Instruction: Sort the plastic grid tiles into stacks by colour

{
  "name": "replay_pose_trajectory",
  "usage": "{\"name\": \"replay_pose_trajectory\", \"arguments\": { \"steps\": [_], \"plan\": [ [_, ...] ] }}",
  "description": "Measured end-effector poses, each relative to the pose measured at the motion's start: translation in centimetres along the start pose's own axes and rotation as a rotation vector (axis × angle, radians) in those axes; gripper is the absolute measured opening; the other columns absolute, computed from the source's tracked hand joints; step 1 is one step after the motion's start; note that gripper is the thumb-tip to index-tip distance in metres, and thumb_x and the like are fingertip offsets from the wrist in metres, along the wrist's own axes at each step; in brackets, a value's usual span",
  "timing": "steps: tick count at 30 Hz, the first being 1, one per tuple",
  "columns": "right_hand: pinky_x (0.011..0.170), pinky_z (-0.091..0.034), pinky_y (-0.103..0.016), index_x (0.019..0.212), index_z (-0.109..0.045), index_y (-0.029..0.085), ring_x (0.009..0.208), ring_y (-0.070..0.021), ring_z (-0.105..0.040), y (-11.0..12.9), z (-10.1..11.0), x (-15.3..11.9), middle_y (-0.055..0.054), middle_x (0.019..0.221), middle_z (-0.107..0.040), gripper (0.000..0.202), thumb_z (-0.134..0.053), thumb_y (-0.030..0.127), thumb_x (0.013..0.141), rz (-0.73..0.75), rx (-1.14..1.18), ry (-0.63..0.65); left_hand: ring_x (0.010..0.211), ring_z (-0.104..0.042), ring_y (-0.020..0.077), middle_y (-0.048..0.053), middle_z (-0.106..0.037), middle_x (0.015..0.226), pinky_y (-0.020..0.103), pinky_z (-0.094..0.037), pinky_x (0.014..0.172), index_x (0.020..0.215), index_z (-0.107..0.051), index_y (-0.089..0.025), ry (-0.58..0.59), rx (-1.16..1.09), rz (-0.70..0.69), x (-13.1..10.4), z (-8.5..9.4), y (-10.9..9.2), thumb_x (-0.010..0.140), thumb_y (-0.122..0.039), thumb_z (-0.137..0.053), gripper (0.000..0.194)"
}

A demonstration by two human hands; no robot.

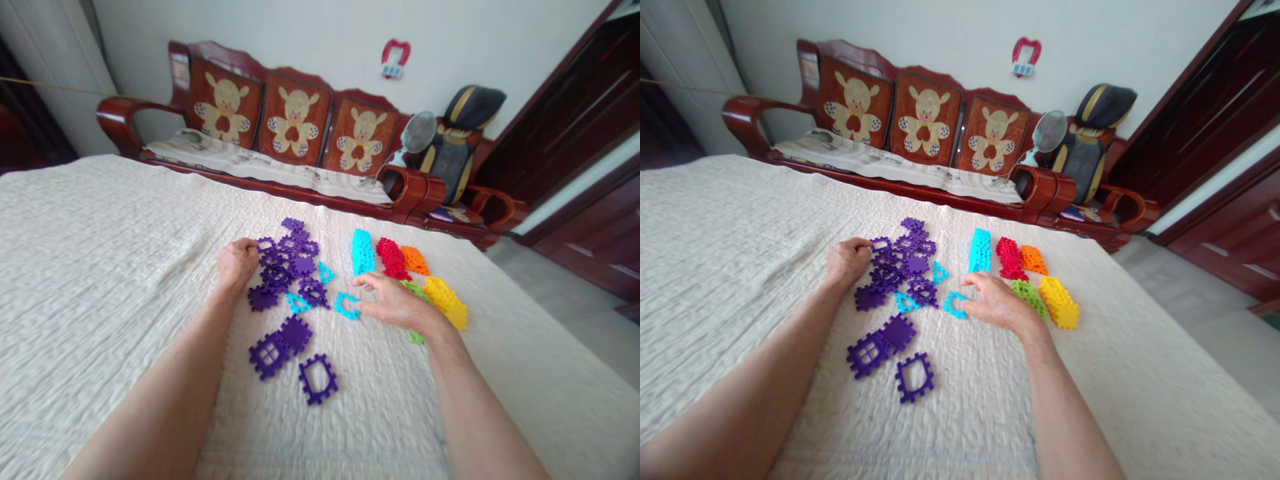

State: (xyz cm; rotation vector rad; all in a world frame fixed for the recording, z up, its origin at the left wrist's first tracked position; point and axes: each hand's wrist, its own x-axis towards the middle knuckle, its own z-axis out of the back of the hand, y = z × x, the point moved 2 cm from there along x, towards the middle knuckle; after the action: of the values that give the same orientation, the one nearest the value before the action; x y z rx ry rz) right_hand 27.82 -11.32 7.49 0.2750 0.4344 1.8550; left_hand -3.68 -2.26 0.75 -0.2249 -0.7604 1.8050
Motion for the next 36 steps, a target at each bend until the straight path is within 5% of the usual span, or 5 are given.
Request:
{"name": "replay_pose_trajectory", "arguments": {
  "steps": [4,11,20,31,36],
  "plan": [
    [0.089,-0.044,-0.033,0.11,-0.062,0.018,0.102,-0.0222,-0.058,1.2,-1.9,0.3,-0.009,0.109,-0.063,0.035,-0.063,0.022,0.076,0.122,-0.093,0.065,0.095,-0.067,0.0233,0.007,-0.075,0.1,0.031,-0.049,0.087,0.105,-0.074,-0.022,0.01,0.007,-0.002,0.0,0.1,-0.1,0.081,-0.024,-0.045,0.037],
    [0.095,-0.044,-0.034,0.115,-0.059,0.017,0.108,-0.0232,-0.055,2.0,-3.6,0.2,-0.009,0.109,-0.06,0.041,-0.061,0.012,0.074,0.092,-0.188,0.022,0.095,-0.067,0.024,0.006,-0.075,0.099,0.031,-0.049,0.087,0.103,-0.074,-0.023,0.008,0.023,0.001,0.0,0.2,-0.1,0.08,-0.025,-0.046,0.036],
    [0.102,-0.043,-0.042,0.13,-0.048,0.016,0.118,-0.0276,-0.05,-1.7,-2.9,2.1,-0.014,0.122,-0.054,0.057,-0.05,0.005,0.074,0.055,-0.276,-0.53,0.094,-0.068,0.0258,0.007,-0.075,0.099,0.034,-0.05,0.086,0.102,-0.074,-0.024,0.018,0.035,-0.006,0.1,0.1,-0.1,0.08,-0.026,-0.045,0.037],
    [0.107,-0.04,-0.045,0.131,-0.049,0.017,0.127,-0.0288,-0.044,-4.1,-3.9,2.6,-0.014,0.136,-0.049,0.061,-0.047,0.002,0.071,0.083,-0.399,-0.541,0.095,-0.067,0.0258,0.008,-0.074,0.099,0.034,-0.05,0.086,0.103,-0.074,-0.023,0.006,-0.003,0.007,-0.1,0.1,-0.1,0.081,-0.023,-0.045,0.037],
    [0.106,-0.041,-0.048,0.128,-0.052,0.013,0.125,-0.0304,-0.046,-3.0,-4.2,2.8,-0.016,0.135,-0.048,0.056,-0.047,0.004,0.072,0.142,-0.364,-0.569,0.094,-0.068,0.0228,0.006,-0.075,0.099,0.03,-0.05,0.085,0.103,-0.074,-0.023,0.006,-0.018,0.0,-0.4,0.4,-0.4,0.082,-0.023,-0.045,0.037]
  ]
}}
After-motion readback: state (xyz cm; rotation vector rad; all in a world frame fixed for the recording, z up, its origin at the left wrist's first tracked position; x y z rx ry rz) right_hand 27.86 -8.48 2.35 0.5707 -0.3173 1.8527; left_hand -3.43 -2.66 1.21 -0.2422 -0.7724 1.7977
